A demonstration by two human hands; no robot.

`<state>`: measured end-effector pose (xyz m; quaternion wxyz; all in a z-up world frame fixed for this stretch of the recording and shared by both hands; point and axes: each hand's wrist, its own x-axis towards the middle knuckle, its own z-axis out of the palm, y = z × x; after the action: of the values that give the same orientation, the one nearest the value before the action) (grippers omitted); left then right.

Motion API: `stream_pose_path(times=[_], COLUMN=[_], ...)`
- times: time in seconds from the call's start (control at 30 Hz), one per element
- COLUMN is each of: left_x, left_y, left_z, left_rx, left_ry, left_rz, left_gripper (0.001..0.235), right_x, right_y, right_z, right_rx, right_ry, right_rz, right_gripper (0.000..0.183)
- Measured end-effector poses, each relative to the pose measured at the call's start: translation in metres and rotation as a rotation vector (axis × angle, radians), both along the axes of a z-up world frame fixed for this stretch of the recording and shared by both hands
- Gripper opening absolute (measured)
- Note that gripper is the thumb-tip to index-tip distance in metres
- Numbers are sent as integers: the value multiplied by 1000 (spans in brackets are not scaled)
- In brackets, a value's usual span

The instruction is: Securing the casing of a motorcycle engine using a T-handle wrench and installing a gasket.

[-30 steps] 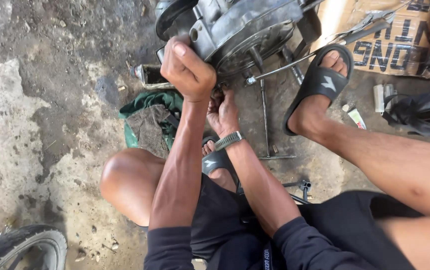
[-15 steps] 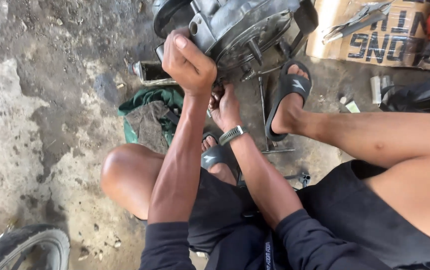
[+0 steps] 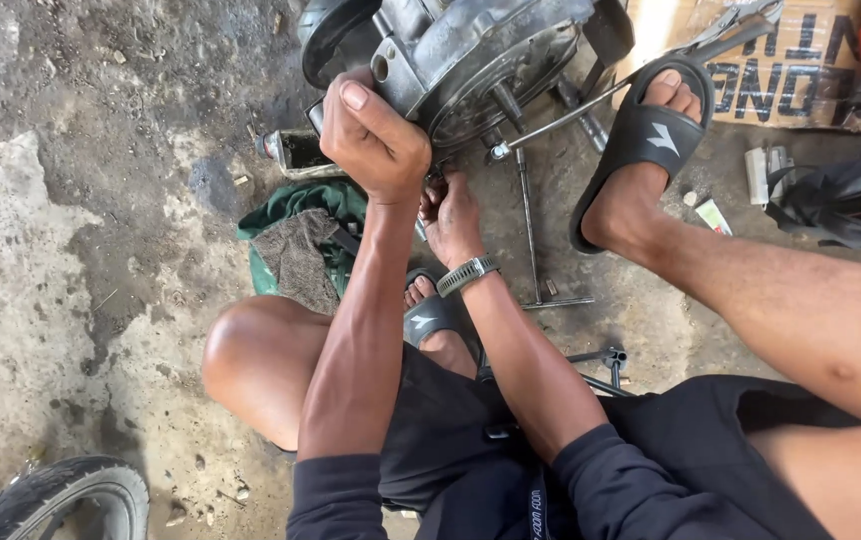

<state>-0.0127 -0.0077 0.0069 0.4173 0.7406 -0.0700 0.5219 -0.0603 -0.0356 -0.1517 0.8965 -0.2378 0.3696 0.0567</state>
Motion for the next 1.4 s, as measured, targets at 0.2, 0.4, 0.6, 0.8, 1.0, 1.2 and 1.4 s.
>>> stream_pose_path(times=[0.2, 0.4, 0.6, 0.8, 1.0, 1.2, 1.4], left_x=[1, 9, 19, 17, 13, 5, 5], left_y=[-3, 1, 4, 9, 8, 4, 2], left_z=[-2, -11, -10, -8, -11, -10, -5], left_rx=[4, 10, -7, -7, 20, 17, 13], left_ry=[-27, -48, -117, -76, -55, -42, -71], left_rz=[12, 5, 0, 17, -17, -7, 1], left_gripper=[45, 47, 45, 46, 49, 48, 48], right_x=[2, 1, -3, -8, -10, -15, -11], right_y=[-4, -2, -1, 3, 4, 3, 0], right_z=[-1, -3, 7, 10, 4, 5, 4], right_rx=[-20, 30, -68, -76, -47, -22, -3], right_ry=[40, -5, -98, -100, -113, -78, -64], right_rz=[24, -20, 50, 46, 26, -20, -11], right_gripper=[28, 33, 44, 39, 39, 39, 37])
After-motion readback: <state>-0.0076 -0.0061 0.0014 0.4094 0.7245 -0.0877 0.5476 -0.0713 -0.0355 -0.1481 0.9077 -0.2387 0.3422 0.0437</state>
